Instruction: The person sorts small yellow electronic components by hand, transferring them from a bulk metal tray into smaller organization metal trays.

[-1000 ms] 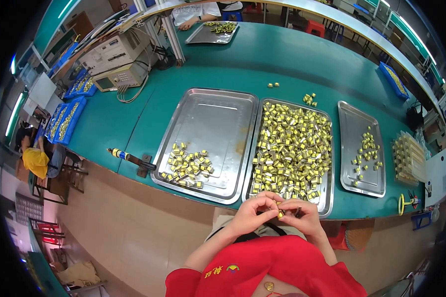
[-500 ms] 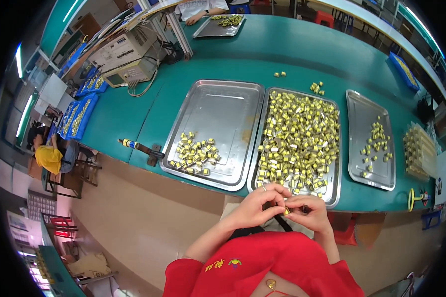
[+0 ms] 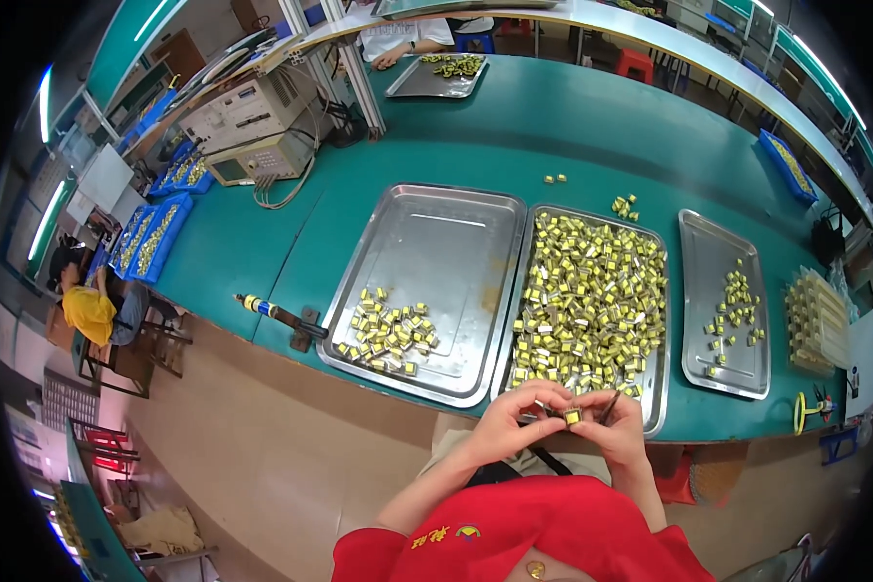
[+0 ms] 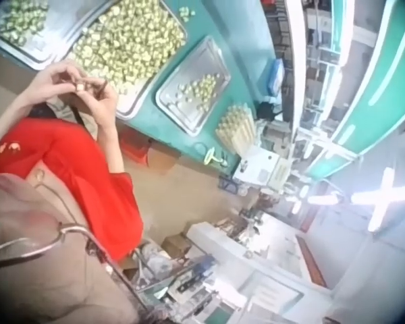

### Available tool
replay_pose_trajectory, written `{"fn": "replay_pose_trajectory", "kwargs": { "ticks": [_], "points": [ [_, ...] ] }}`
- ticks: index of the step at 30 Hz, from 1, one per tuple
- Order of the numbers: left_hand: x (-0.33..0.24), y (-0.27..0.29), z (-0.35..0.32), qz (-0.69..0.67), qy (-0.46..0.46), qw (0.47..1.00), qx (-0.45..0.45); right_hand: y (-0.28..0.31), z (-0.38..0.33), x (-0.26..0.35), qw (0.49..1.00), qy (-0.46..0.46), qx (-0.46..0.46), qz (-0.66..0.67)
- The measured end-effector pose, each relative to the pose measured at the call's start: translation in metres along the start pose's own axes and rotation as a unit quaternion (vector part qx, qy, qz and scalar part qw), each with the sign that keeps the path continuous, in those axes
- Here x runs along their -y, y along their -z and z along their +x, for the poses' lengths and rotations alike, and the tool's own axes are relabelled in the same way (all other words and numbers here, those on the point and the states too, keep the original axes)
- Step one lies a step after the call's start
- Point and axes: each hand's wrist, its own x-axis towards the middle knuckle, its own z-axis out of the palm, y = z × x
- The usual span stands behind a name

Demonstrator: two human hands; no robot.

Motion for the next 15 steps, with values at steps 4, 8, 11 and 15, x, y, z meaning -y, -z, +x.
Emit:
{"fn": "replay_pose_trajectory", "kwargs": {
  "ticks": [4, 8, 11, 15],
  "points": [
    [0.003, 0.004, -0.001, 0.029, 0.002, 1.0, -0.013, 0.0, 0.001, -0.004, 0.999, -0.031, 0.001, 0.028],
    [0.007, 0.003, 0.001, 0.08, -0.019, 0.996, -0.017, 0.005, 0.0, -0.006, 0.999, -0.043, 0.007, -0.019],
    [0.008, 0.001, 0.005, 0.047, 0.009, 0.998, -0.033, 0.007, 0.005, -0.004, 0.998, -0.058, 0.0, 0.002],
    [0.01, 0.006, 0.018, -0.028, 0.005, 0.999, -0.025, 0.01, 0.016, 0.003, 0.998, -0.055, 0.01, 0.005]
  ]
}}
